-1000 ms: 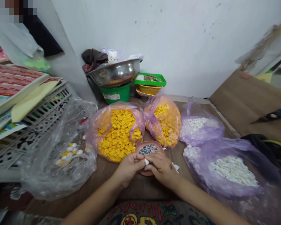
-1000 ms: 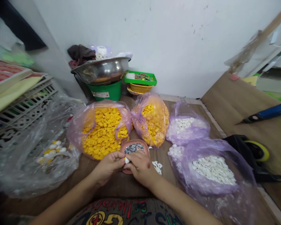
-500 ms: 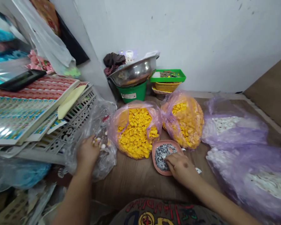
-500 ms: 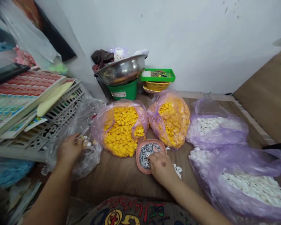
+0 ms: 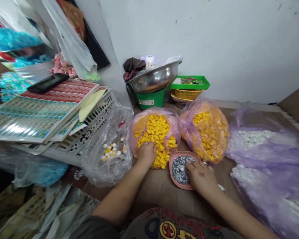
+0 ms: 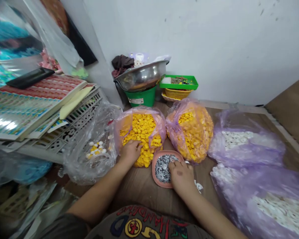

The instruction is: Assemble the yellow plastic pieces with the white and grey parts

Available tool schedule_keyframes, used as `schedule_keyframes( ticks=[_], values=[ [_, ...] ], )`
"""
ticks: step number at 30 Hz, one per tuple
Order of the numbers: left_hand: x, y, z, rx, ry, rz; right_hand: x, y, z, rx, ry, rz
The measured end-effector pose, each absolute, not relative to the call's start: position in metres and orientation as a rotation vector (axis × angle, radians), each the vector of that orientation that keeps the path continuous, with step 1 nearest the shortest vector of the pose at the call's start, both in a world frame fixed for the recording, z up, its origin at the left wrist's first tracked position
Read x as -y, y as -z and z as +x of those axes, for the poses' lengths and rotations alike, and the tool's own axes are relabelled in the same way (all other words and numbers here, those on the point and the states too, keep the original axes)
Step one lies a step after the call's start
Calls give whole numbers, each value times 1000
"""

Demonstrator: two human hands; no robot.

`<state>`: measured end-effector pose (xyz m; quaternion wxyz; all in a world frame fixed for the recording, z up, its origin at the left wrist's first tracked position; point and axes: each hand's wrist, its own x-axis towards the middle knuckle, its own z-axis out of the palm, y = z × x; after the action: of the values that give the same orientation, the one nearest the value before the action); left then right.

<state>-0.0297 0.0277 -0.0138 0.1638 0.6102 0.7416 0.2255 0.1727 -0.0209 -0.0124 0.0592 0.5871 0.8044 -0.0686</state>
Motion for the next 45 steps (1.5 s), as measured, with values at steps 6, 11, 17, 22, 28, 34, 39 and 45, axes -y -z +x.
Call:
schedule_keyframes(
  ticks=[6,11,17,22,28,34,39,45],
  values=[
    [-8,1,-21,-1956,-780,1559,17,11,176,-2467,258,1747],
    [14,7,16,-1555,-776,1276,10,19,183,-2759,335,1829],
    [21,15,39,-1116,-817,743,13,11,182,-3454,802,1752],
    [20,15,43,-1016,-863,608,17,7,180,-3478,895,1673],
    [22,11,47,-1053,-885,571,17,5,182,-3466,850,1632],
    [21,10,48,-957,-902,401,15,5,182,-3432,823,1627],
    [20,11,49,-892,-913,324,14,4,182,-3350,651,1644],
    [20,11,51,-871,-921,326,16,5,183,-3334,535,1687]
  ],
)
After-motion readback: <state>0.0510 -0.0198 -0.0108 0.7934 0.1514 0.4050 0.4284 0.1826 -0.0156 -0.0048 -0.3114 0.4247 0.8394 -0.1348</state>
